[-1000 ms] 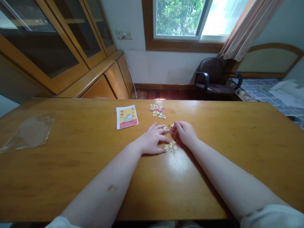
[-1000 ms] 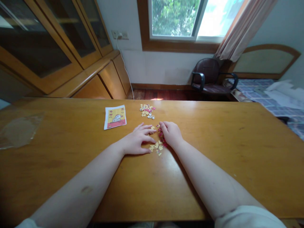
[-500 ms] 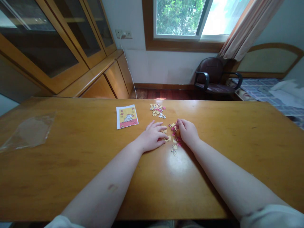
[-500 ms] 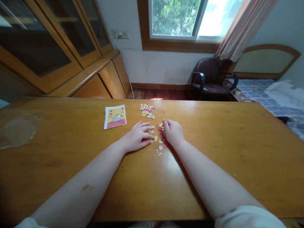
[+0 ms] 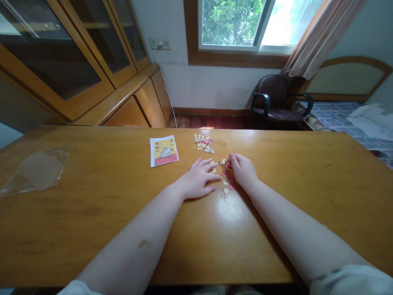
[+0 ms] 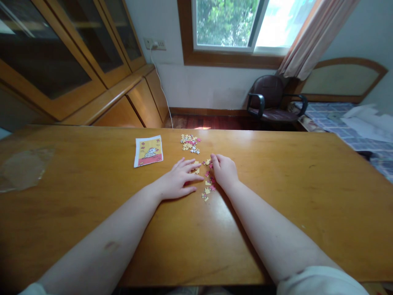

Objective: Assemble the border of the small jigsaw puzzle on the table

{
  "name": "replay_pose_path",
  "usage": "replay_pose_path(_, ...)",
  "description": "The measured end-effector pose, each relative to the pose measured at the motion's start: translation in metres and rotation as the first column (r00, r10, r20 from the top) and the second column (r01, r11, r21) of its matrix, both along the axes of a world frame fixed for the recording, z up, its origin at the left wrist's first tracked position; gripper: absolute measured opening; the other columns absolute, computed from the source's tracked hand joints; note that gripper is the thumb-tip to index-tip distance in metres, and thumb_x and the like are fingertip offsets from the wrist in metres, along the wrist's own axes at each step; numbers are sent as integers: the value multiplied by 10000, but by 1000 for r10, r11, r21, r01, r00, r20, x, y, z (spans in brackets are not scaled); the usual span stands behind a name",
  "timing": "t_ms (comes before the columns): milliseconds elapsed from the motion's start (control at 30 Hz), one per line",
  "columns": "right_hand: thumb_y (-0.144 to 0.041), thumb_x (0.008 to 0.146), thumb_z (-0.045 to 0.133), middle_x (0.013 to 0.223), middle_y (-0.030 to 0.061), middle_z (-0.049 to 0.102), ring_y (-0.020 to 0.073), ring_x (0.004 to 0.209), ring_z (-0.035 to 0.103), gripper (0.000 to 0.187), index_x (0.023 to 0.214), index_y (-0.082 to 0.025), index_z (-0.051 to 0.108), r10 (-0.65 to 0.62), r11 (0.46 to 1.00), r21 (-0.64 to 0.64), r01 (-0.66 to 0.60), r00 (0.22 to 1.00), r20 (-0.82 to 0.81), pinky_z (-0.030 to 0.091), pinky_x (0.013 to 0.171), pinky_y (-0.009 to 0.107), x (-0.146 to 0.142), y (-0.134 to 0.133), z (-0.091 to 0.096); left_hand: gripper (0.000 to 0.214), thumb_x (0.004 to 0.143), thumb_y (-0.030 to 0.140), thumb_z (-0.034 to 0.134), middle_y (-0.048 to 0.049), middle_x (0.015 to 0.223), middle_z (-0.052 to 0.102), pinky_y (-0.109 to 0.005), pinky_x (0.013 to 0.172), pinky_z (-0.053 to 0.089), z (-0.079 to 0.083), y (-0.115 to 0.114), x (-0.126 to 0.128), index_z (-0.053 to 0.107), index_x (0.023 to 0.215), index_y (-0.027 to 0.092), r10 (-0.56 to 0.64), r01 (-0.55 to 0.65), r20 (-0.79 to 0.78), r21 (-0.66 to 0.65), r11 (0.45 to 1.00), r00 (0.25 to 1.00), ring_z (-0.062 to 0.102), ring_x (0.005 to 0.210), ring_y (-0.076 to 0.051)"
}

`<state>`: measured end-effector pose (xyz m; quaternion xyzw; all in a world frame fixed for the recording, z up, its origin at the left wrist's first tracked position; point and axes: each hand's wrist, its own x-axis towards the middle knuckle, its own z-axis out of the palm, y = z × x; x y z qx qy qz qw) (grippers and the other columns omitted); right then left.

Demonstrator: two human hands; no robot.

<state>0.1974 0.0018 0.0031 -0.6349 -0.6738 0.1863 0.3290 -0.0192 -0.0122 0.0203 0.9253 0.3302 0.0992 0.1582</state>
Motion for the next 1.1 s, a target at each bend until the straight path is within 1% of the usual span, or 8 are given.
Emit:
replay_pose_path(167, -478, 960, 322, 738, 59, 688, 186, 720, 614, 485, 739, -193, 647, 86, 996, -9, -86, 996, 3, 385, 660, 272, -3, -1, 0, 463, 841, 482, 595, -13, 1566, 282, -629, 1150, 94, 4, -7, 6, 562, 1297, 404, -76, 74, -24, -70, 995, 997, 199, 1439, -355)
replay_pose_path(300, -477, 955, 334, 743, 57, 692, 184, 723, 618, 478, 744, -190, 652, 123, 992, -4, -123, 992, -35, 396, 668, 271, -5, -2, -1, 490, 832, 509, 597, -37, 1573, 264, -641, 1145, 79, 0, -7, 8, 565, 1301, 370, -48, 46, -39, -61, 997, 998, 186, 1441, -366)
replay_pose_path(600, -555, 943, 323, 629, 26, 648, 173, 637, 605, 536, 656, -199, 602, 89, 995, -32, -94, 985, -146, 398, 651, 276, -4, -5, -2, 253, 875, 337, 559, -63, 1398, 526, -584, 1162, 134, 0, -1, 2, 704, 1071, 268, 176, -177, 15, 94, 980, 984, 315, 1396, -299)
replay_pose_path(733, -567, 939, 323, 633, 28, 649, 174, 641, 609, 541, 667, -199, 611, 74, 997, -18, -79, 979, -191, 402, 641, 279, -3, -4, -4, 222, 903, 286, 525, -10, 1263, 641, -526, 1171, 157, 6, -9, 9, 710, 1026, 290, -25, 22, 37, 76, 997, 999, 496, 1249, -222)
replay_pose_path(800, -573, 936, 325, 629, 28, 647, 174, 633, 606, 544, 664, -198, 609, 67, 997, -20, -73, 977, -204, 404, 632, 280, -4, -3, -5, 198, 882, 304, 574, 28, 1188, 682, -503, 1183, 117, 6, -15, 13, 708, 1026, 328, -157, 156, 53, 36, 987, 986, 507, 1231, -205)
replay_pose_path(900, -573, 935, 324, 621, 27, 644, 172, 626, 602, 547, 657, -196, 605, 67, 997, -19, -72, 976, -209, 408, 631, 280, -4, -3, -5, 185, 843, 300, 639, 61, 1159, 698, -471, 1190, 97, 3, -18, 18, 713, 1006, 347, -234, 234, 60, 2, 972, 970, 496, 1241, -195)
replay_pose_path(1000, -569, 937, 323, 619, 28, 644, 173, 626, 605, 547, 663, -195, 613, 61, 997, -23, -67, 977, -205, 409, 630, 282, -5, -3, -5, 154, 865, 292, 614, 61, 1111, 718, -489, 1182, 101, -3, -15, 18, 726, 959, 338, -166, 166, 47, 8, 986, 985, 525, 1202, -199)
replay_pose_path(1100, -561, 942, 316, 632, 32, 651, 177, 644, 612, 550, 673, -195, 626, 51, 998, -21, -56, 979, -195, 409, 636, 285, -4, -3, -5, 165, 892, 293, 570, 34, 1064, 732, -527, 1164, 128, -5, -9, 15, 729, 930, 317, 22, -24, 45, 42, 999, 999, 551, 1160, -210)
